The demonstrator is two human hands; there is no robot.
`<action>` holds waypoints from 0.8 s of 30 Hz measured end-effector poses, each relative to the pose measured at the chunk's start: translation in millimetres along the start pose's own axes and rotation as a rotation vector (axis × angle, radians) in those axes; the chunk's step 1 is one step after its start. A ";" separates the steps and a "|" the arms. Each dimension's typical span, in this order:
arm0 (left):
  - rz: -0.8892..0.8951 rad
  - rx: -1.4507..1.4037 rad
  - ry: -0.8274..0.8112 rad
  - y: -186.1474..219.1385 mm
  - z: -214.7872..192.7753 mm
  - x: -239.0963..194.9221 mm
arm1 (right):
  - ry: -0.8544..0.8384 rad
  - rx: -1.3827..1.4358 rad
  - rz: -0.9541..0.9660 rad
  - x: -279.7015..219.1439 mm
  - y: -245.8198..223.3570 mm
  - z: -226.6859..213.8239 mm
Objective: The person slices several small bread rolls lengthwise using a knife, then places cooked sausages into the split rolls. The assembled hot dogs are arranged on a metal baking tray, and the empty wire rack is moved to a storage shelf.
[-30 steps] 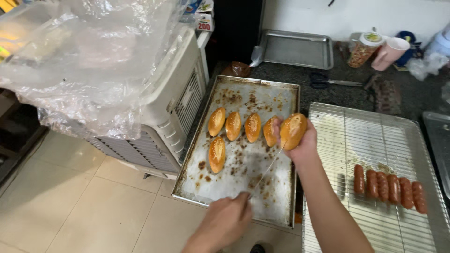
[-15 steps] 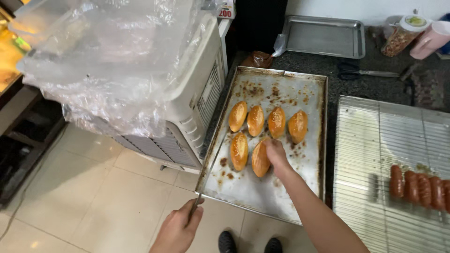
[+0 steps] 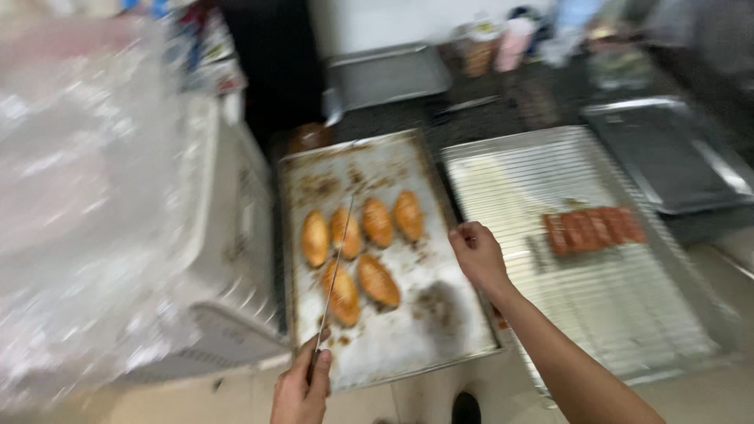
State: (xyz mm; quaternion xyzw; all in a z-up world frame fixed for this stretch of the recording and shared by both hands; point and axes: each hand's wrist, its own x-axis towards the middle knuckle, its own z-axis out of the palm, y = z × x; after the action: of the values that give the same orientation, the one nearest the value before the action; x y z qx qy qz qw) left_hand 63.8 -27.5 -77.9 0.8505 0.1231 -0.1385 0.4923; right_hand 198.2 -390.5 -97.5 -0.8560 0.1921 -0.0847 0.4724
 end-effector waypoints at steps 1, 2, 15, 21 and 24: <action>0.136 -0.004 0.041 9.7 11.6 7.4 | 0.036 0.027 0.035 -0.9 6.3 -28.5; 0.272 -0.015 0.084 20.9 25.0 12.7 | 0.073 0.055 0.068 -3.4 15.0 -59.3; 0.463 0.256 -0.101 199.0 269.3 -40.3 | 0.364 0.336 0.252 -76.7 194.2 -434.3; 0.666 0.140 -0.136 272.6 419.2 -86.5 | 0.364 0.347 0.294 -100.8 265.6 -566.0; 0.706 0.149 -0.144 305.0 482.2 -94.5 | 0.357 0.354 0.313 -98.2 280.9 -608.8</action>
State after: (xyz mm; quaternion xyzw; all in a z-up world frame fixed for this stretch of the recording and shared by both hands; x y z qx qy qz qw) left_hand 26.1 -602.6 -29.1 0.8622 -0.2236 -0.0282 0.4538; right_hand -160.1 -957.7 -1.9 -0.6918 0.3839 -0.1923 0.5805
